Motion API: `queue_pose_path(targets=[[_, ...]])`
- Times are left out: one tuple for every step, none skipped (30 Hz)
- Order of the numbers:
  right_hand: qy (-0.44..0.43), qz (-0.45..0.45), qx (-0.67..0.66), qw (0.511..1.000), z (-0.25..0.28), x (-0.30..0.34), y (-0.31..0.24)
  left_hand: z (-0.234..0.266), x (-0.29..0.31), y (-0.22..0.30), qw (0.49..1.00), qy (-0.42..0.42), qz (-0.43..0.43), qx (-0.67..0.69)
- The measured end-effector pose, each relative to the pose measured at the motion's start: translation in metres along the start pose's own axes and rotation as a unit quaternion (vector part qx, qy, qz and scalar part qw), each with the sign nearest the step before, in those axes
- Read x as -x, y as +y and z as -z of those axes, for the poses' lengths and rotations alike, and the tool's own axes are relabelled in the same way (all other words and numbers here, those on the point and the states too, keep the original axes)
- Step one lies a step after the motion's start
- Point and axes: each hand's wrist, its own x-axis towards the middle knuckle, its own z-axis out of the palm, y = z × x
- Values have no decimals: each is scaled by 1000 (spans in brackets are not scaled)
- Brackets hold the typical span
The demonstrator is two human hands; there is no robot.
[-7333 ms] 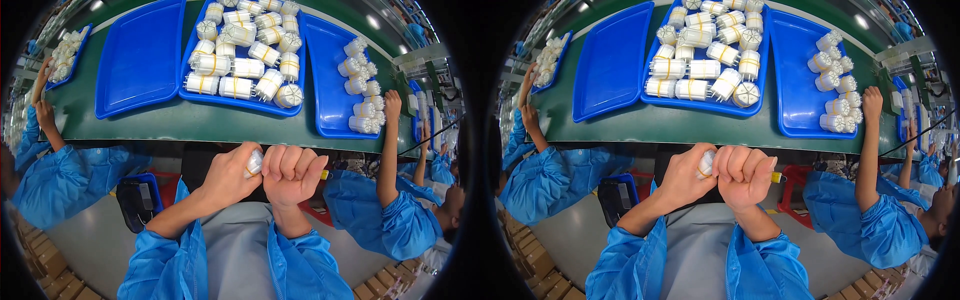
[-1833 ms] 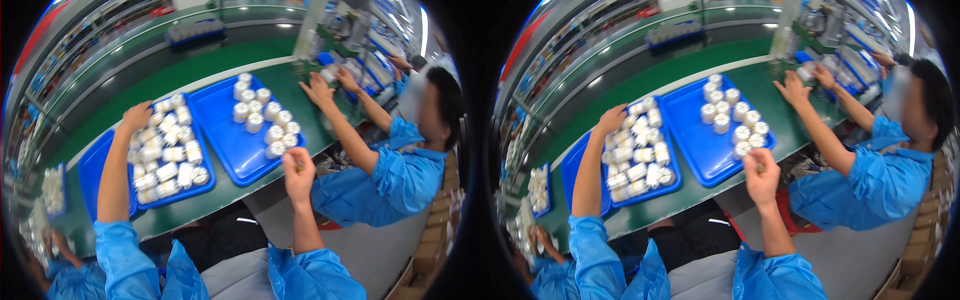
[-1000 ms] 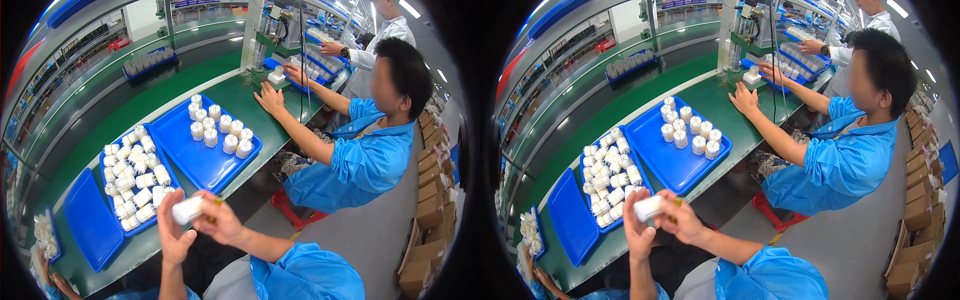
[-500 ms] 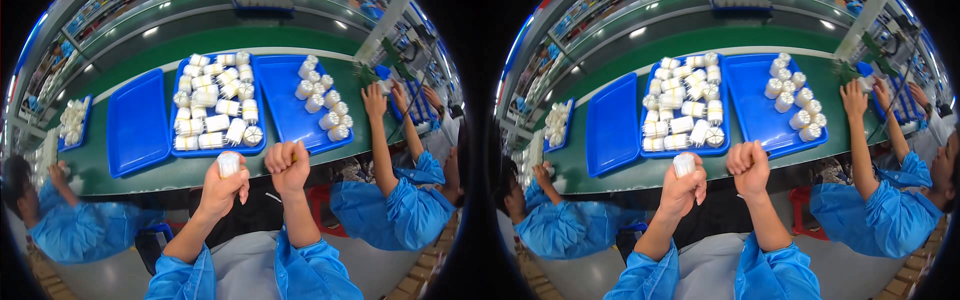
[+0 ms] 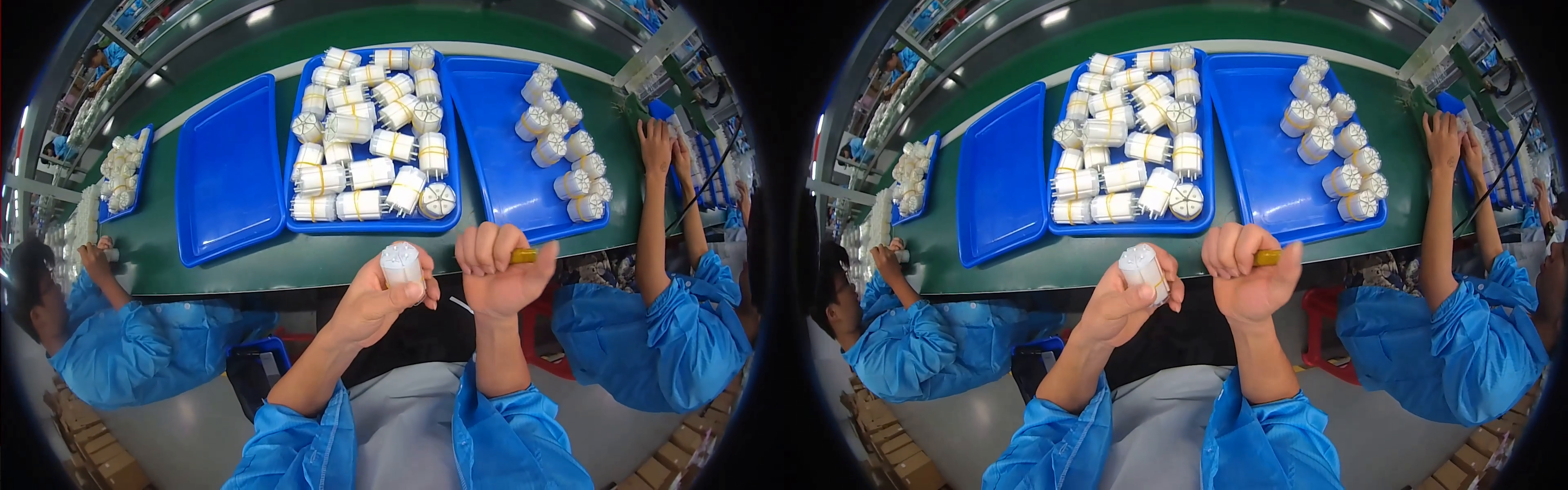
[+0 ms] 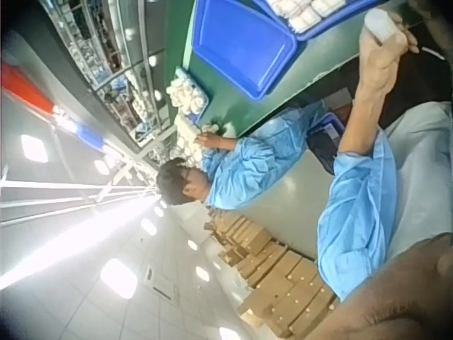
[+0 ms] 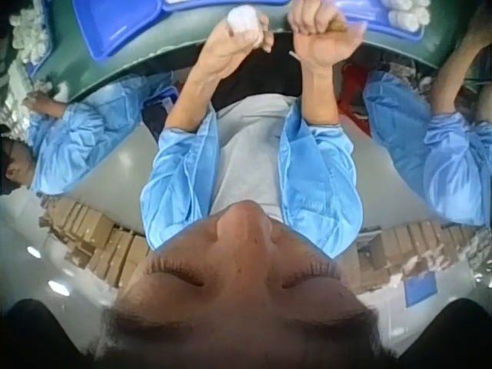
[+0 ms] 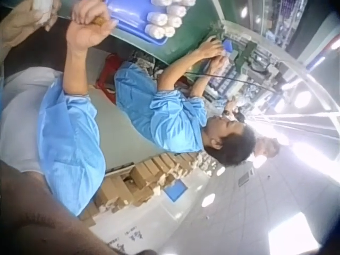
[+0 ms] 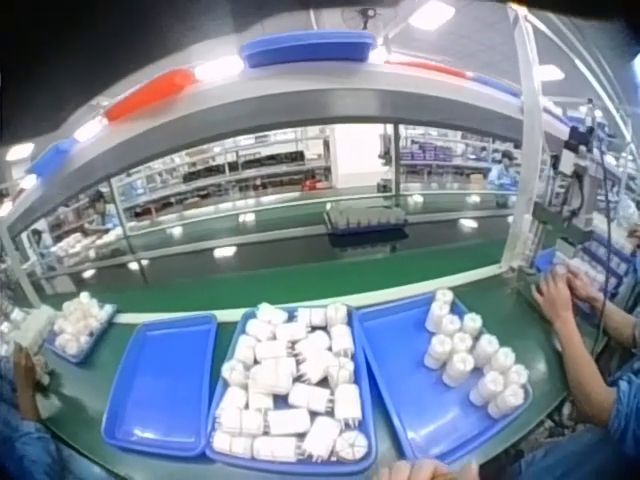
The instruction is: The person assembles small white plastic components by inserting pins or small parts into them using an insertion tool at a manufacturing workstation.
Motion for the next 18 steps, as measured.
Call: queue_pose_path(targets=[[-21,10,-13,1000,-4,0,-4,7,0,-1,999,-14,11,-32],[-41,20,-25,999,-7,-1,-9,11,1,-2,997,-28,23,-63],[-63,30,-37,997,-10,0,-12,11,2,-2,998,-26,25,-60],[-50,25,-35,998,-12,2,-16,10,3,-3,998,-26,22,-54],[-49,23,-34,998,-14,4,-18,9,4,-3,998,-25,18,-48],[-34,18,-29,999,-17,5,-20,8,5,-3,998,-24,18,-46],[-18,13,-25,999,-20,6,-22,6,6,-3,999,-5,36,-19],[-18,10,-24,999,-24,6,-22,5,6,-3,998,14,54,8],[1,30,-14,999,-30,7,-21,0,7,-1,998,15,54,10],[21,50,-4,999,-34,7,-20,-5,7,2,996,25,72,48],[20,47,-3,999,-36,8,-20,-8,8,2,992,34,90,86],[15,53,-21,998,-37,9,-20,-5,9,1,991,36,89,89],[9,60,-39,997,-38,10,-20,0,10,0,990,7,102,97],[9,57,-38,998,-40,11,-20,3,11,-1,987,-22,116,106],[-2,56,-59,997,-41,13,-20,3,13,-3,987,-21,115,109],[-13,54,-81,995,-43,15,-19,3,15,-5,990,-18,120,73],[-11,51,-79,996,-41,16,-18,3,16,-7,991,-15,126,38],[-23,47,-94,994,-39,18,-15,1,17,-8,991,-14,127,42]])
